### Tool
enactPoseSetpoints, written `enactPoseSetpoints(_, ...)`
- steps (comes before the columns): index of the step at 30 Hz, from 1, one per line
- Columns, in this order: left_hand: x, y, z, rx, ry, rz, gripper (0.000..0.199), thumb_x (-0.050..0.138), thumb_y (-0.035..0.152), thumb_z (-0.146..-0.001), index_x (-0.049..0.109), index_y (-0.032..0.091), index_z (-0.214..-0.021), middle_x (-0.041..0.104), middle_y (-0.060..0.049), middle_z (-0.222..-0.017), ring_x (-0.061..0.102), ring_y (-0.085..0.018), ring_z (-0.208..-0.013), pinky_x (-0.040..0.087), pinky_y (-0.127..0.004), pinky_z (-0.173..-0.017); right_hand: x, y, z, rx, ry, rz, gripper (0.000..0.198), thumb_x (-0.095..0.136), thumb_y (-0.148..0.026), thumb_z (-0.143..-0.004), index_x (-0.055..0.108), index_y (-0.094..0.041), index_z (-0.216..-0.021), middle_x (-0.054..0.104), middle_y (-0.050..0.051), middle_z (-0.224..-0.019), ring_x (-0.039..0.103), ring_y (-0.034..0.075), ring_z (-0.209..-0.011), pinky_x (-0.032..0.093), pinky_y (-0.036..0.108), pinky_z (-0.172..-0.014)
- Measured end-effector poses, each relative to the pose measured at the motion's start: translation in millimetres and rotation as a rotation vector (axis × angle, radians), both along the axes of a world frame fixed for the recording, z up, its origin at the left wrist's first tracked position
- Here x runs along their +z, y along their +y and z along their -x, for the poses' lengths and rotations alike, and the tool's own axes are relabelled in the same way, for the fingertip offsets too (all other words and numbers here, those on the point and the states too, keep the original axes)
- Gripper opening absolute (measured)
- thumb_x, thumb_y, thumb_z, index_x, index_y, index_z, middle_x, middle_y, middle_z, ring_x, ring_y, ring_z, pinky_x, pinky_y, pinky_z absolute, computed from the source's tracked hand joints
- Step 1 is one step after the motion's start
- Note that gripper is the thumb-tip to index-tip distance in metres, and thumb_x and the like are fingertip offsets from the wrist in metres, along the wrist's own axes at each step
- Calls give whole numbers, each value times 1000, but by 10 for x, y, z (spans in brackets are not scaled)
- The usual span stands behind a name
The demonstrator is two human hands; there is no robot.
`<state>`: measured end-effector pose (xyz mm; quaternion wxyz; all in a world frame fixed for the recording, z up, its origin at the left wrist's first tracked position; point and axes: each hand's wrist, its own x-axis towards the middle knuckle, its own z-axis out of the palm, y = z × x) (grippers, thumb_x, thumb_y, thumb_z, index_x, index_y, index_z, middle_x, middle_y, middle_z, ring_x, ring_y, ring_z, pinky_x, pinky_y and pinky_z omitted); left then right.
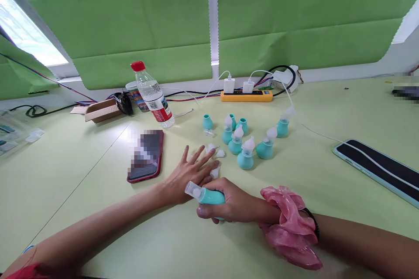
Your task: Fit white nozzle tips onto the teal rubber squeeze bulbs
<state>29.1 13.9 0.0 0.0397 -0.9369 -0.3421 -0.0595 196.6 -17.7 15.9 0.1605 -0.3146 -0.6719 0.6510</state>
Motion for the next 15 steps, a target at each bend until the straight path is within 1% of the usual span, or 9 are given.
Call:
enactPoseSetpoints(2,0,-8,6,4,-23,-12,41,31,32,-87,34,22,-126,23,-10,-140,16,-36,-127,14,-66,-92,2,1,9,2,13,-9,25,57,-36,-72,48,-13,-69,46,-4,-51,39,3,-41,30,13,-37)
enactPoseSetpoints(4,3,-14,21,-56,-36,-8,46,39,34,-84,32,24,-128,26,-9,-139,14,-38,-127,13,-67,-92,-6,3,11,5,20,-10,25,57,-36,-72,48,-13,-68,46,-4,-51,39,3,-41,30,13,-36)
enactPoseSetpoints(6,3,-18,39,-148,-40,6,45,42,32,-82,35,26,-126,33,-7,-136,17,-37,-126,13,-66,-93,-27,2,3,-3,28,-11,27,57,-38,-72,48,-13,-68,46,-4,-51,39,3,-40,30,13,-35)
enactPoseSetpoints(8,-11,-19,56,-200,-78,-1,35,40,29,-84,44,24,-118,46,-7,-127,27,-32,-123,14,-63,-95,-59,-2,-14,-27,49,0,31,56,-43,-73,48,-13,-69,46,-4,-52,38,3,-39,29,14,-34)
enactPoseSetpoints(10,-43,-14,71,-212,-164,-40,27,40,26,-85,51,19,-108,56,-8,-115,41,-27,-113,21,-58,-96,-86,-12,-32,-66,78,28,35,52,-48,-74,48,-13,-71,46,-3,-52,36,3,-38,28,14,-34)
enactPoseSetpoints(11,-64,-10,77,-222,-222,-68,23,41,25,-84,54,17,-102,59,-8,-109,47,-25,-105,28,-54,-94,-94,-19,-39,-89,90,48,37,50,-50,-75,48,-13,-73,46,-3,-52,36,3,-38,28,14,-34)
enactPoseSetpoints(13,-106,-6,86,-251,-353,-125,17,44,21,-83,57,14,-90,63,-10,-99,55,-21,-88,42,-43,-83,-97,-33,-45,-133,101,81,40,48,-53,-75,48,-13,-74,46,-3,-52,36,4,-40,28,15,-35)
enactPoseSetpoints(15,-127,-13,92,-252,-500,-156,13,45,17,-81,57,13,-82,64,-12,-95,57,-18,-78,47,-32,-70,-94,-45,-43,-160,98,101,40,48,-53,-75,47,-13,-74,48,-2,-54,38,5,-42,29,15,-37)
